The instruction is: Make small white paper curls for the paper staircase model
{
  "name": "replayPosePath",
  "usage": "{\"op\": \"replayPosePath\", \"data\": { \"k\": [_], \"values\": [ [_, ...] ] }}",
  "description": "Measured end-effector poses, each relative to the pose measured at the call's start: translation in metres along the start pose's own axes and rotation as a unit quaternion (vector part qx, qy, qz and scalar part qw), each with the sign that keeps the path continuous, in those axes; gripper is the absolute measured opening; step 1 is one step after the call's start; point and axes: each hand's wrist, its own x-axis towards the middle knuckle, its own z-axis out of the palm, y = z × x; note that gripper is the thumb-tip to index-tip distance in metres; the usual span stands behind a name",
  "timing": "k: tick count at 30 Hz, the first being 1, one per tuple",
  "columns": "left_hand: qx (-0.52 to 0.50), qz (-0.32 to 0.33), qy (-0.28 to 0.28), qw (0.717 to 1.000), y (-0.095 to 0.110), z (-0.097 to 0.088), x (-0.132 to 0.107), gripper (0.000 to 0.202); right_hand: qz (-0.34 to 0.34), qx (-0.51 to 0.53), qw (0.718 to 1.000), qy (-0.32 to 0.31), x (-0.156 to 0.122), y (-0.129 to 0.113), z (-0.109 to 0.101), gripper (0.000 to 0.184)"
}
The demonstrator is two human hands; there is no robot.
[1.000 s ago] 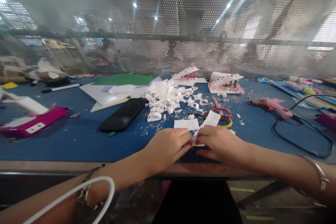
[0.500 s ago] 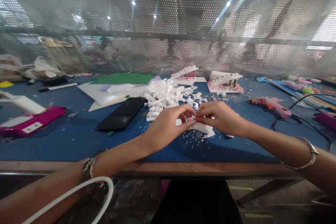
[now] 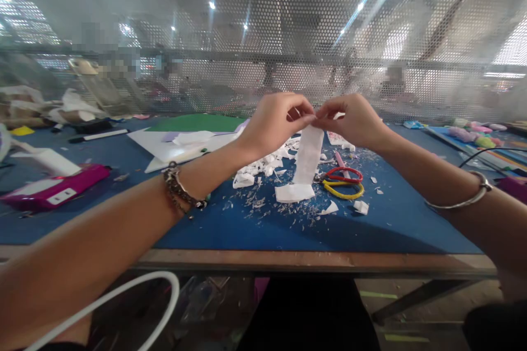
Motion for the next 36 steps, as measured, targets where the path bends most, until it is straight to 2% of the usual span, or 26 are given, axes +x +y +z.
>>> {"op": "replayPosePath", "data": {
  "k": [2,4,6,8,10,12,13,14,17,21,24,30,36],
  "values": [
    [0.061,0.062,0.016,0.996,0.004,-0.008,-0.001,0.018,-0.046,-0.044,0.996,0.058,-0.005,-0.006,-0.002,0.023],
    [0.146,0.138,0.033,0.979,0.008,-0.012,-0.011,0.023,-0.102,-0.077,0.987,0.1,-0.018,-0.011,0.0,0.024],
    [0.229,0.224,0.013,0.947,0.011,-0.01,-0.03,0.026,-0.162,-0.091,0.98,0.072,-0.038,-0.013,0.007,0.022],
    [0.251,0.288,-0.017,0.924,0.014,0.0,-0.056,0.026,-0.227,-0.092,0.969,0.024,-0.062,-0.011,0.019,0.018],
    [0.212,0.305,-0.054,0.927,0.017,0.013,-0.085,0.027,-0.267,-0.1,0.957,-0.051,-0.085,-0.007,0.033,0.021],
    [0.179,0.286,-0.112,0.935,0.02,0.025,-0.11,0.027,-0.274,-0.136,0.939,-0.157,-0.103,-0.005,0.045,0.023],
    [0.16,0.264,-0.149,0.94,0.021,0.03,-0.119,0.025,-0.27,-0.135,0.934,-0.192,-0.109,-0.004,0.05,0.024],
    [0.139,0.238,-0.161,0.948,0.022,0.033,-0.127,0.023,-0.263,-0.133,0.929,-0.224,-0.113,-0.004,0.053,0.025],
    [0.075,0.133,-0.202,0.967,0.024,0.035,-0.138,0.017,-0.226,-0.089,0.931,-0.272,-0.116,-0.007,0.056,0.023],
    [0.023,-0.001,-0.257,0.966,0.026,0.032,-0.136,0.013,-0.149,-0.011,0.947,-0.283,-0.115,-0.009,0.054,0.016],
    [0.002,-0.059,-0.28,0.958,0.028,0.03,-0.134,0.011,-0.125,0.009,0.951,-0.282,-0.118,-0.009,0.055,0.013],
    [-0.018,-0.066,-0.267,0.961,0.029,0.029,-0.134,0.015,-0.082,0.041,0.958,-0.274,-0.121,-0.007,0.057,0.017],
    [-0.032,-0.12,-0.272,0.954,0.029,0.029,-0.133,0.017,-0.069,0.077,0.959,-0.263,-0.117,-0.006,0.058,0.018]
  ]
}}
